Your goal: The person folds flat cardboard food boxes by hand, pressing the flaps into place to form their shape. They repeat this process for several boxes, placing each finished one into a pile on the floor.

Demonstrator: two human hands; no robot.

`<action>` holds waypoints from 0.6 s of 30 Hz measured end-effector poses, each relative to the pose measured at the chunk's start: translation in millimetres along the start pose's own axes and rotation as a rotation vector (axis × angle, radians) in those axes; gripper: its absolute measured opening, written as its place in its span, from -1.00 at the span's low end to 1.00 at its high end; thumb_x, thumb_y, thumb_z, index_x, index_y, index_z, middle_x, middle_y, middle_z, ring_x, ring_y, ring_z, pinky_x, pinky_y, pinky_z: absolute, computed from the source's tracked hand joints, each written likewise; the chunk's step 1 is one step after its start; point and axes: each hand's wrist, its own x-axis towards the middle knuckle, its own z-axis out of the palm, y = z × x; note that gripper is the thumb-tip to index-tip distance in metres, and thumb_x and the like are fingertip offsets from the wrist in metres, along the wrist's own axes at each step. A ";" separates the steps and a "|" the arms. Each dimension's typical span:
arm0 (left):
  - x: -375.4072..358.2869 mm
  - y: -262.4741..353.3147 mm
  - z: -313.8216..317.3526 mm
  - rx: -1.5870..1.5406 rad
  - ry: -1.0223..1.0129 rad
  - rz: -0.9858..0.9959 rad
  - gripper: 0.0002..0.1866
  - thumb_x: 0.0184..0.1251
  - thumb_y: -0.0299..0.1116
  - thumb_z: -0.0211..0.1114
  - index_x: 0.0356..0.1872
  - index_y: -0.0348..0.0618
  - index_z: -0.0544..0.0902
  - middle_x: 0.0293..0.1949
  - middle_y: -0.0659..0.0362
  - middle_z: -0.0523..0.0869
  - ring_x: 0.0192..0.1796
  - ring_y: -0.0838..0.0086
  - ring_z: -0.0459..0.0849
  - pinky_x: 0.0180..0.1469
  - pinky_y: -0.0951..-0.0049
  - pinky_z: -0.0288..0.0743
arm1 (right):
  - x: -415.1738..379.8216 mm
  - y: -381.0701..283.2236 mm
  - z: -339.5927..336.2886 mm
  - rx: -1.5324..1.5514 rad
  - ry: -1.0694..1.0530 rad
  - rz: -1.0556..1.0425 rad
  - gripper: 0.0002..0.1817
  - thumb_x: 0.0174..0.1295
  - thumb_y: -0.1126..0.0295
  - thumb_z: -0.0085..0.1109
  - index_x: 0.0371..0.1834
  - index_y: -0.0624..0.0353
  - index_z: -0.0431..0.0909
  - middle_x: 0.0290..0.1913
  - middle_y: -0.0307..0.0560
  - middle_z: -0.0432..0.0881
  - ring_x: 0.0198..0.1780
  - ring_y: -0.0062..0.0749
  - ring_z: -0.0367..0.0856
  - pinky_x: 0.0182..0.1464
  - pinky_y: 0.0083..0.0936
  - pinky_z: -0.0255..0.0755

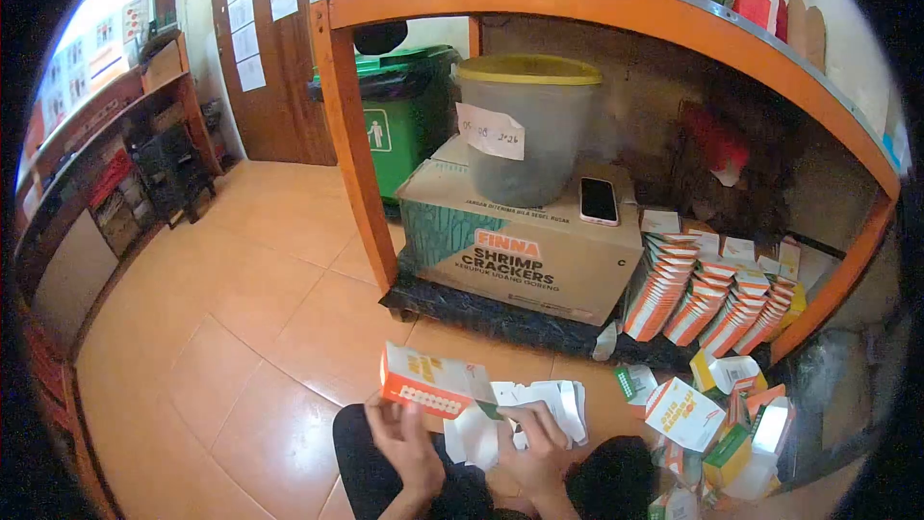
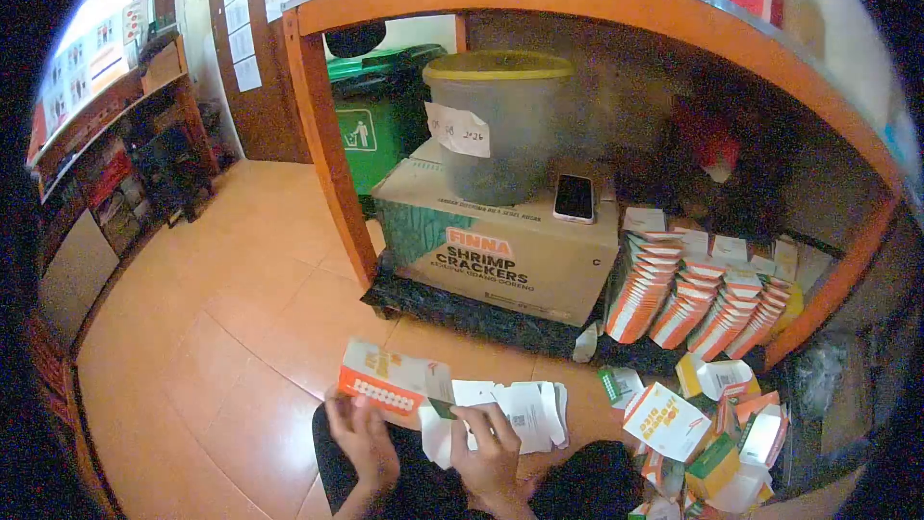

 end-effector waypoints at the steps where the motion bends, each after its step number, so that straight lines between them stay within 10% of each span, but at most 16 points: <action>1: -6.5 -3.6 3.8 -0.090 -0.054 -0.118 -0.61 0.27 -0.55 0.26 0.09 -0.32 0.39 -0.06 0.11 0.59 -0.03 0.43 0.58 0.06 0.41 0.48 | -0.1 -4.6 -0.9 0.002 0.004 -0.024 -0.70 0.02 0.63 0.25 -0.14 0.15 0.66 -0.31 -0.07 0.63 -0.28 -0.18 0.69 -0.23 -0.39 0.58; 6: -7.8 -13.9 -4.7 -0.153 -0.278 -0.481 -0.62 0.18 -0.62 0.35 0.04 -0.44 0.52 -0.05 0.02 0.66 -0.03 0.37 0.66 0.06 0.30 0.61 | 10.1 -19.0 -6.7 0.094 0.013 -0.085 -0.73 0.04 0.61 0.30 -0.14 0.20 0.68 -0.29 -0.02 0.64 -0.26 -0.25 0.70 -0.19 -0.42 0.58; 11: -4.3 -20.9 -23.6 0.133 -0.397 -0.207 -0.68 0.23 -0.53 0.36 0.01 -0.37 0.60 -0.05 0.00 0.69 -0.03 0.30 0.69 0.08 0.27 0.59 | 18.9 -5.2 -23.9 0.209 0.071 0.100 -0.88 0.04 0.57 0.38 -0.34 0.28 0.65 -0.39 -0.07 0.58 -0.36 -0.43 0.59 -0.27 -0.54 0.45; 13: -10.7 -41.0 -44.9 0.788 -0.498 0.494 -0.60 0.26 -0.37 0.37 0.09 -0.28 0.56 0.06 0.01 0.63 0.08 0.26 0.62 0.16 0.19 0.50 | 20.2 2.9 -24.6 0.332 0.029 0.105 -0.84 0.02 0.58 0.40 -0.49 0.32 0.55 -0.45 -0.15 0.50 -0.40 -0.54 0.45 -0.28 -0.64 0.30; 15: -14.4 -67.5 -51.4 0.895 -0.473 0.693 -0.40 0.32 -0.05 0.30 0.29 -0.10 0.41 0.27 0.08 0.46 0.29 0.25 0.44 0.31 0.14 0.28 | 18.9 -5.6 -25.7 0.523 -0.046 0.171 -0.86 0.02 0.58 0.40 -0.47 0.32 0.57 -0.44 -0.16 0.52 -0.37 -0.54 0.48 -0.26 -0.62 0.32; 18: -19.2 -89.8 -57.5 0.806 -0.521 0.637 -0.38 0.32 -0.04 0.29 0.31 -0.09 0.38 0.28 0.08 0.45 0.31 0.27 0.42 0.31 0.15 0.27 | 16.2 -11.9 -18.1 0.581 -0.061 0.129 -0.88 0.04 0.56 0.39 -0.37 0.32 0.66 -0.39 -0.14 0.60 -0.31 -0.52 0.53 -0.23 -0.61 0.35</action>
